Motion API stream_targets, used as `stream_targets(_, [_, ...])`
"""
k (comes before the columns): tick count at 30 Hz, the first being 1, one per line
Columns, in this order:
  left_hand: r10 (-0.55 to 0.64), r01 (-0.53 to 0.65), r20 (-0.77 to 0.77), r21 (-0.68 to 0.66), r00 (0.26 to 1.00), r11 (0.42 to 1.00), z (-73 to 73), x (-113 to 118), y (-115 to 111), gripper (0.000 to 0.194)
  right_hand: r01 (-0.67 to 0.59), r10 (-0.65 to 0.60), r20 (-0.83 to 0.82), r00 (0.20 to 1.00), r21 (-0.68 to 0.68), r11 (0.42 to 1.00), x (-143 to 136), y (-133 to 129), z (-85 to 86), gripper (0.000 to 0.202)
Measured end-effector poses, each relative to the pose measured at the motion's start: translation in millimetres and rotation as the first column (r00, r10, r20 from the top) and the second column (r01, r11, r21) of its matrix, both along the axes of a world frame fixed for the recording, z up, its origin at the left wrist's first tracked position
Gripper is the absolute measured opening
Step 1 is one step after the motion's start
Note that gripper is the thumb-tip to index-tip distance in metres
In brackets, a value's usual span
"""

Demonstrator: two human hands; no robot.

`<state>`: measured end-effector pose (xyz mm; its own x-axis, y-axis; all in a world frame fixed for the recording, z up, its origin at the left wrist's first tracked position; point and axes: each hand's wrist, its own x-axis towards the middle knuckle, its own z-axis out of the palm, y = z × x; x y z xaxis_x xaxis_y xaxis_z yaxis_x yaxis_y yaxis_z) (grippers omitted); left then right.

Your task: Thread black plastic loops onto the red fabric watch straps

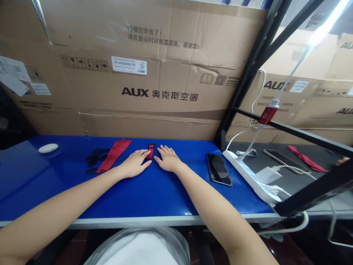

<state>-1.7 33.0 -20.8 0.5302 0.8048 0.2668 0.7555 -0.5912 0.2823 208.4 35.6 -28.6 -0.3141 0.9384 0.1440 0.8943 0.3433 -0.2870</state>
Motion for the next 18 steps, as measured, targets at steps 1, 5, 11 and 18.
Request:
stream_targets(1, [-0.007,0.007,0.013,0.012,1.000,1.000,0.4,-1,2,0.057,0.004,-0.004,-0.001,1.000,-0.003,1.000,-1,2,0.2,0.071])
stream_targets(5, [-0.001,-0.001,0.038,0.047,0.999,0.999,0.0,-9,14,0.049,0.017,-0.017,-0.006,1.000,-0.004,1.000,-1,4,0.3,0.068])
stream_targets(11, [0.071,-0.071,-0.070,0.006,0.995,0.997,-3.0,-16,23,0.057,0.011,-0.011,0.000,1.000,-0.016,1.000,-1,3,1.5,0.069])
stream_targets(18, [0.112,-0.117,-0.071,-0.061,0.991,0.991,-4.5,-17,26,0.062,0.059,-0.059,0.014,0.998,-0.021,0.998,-3,1,4.0,0.070])
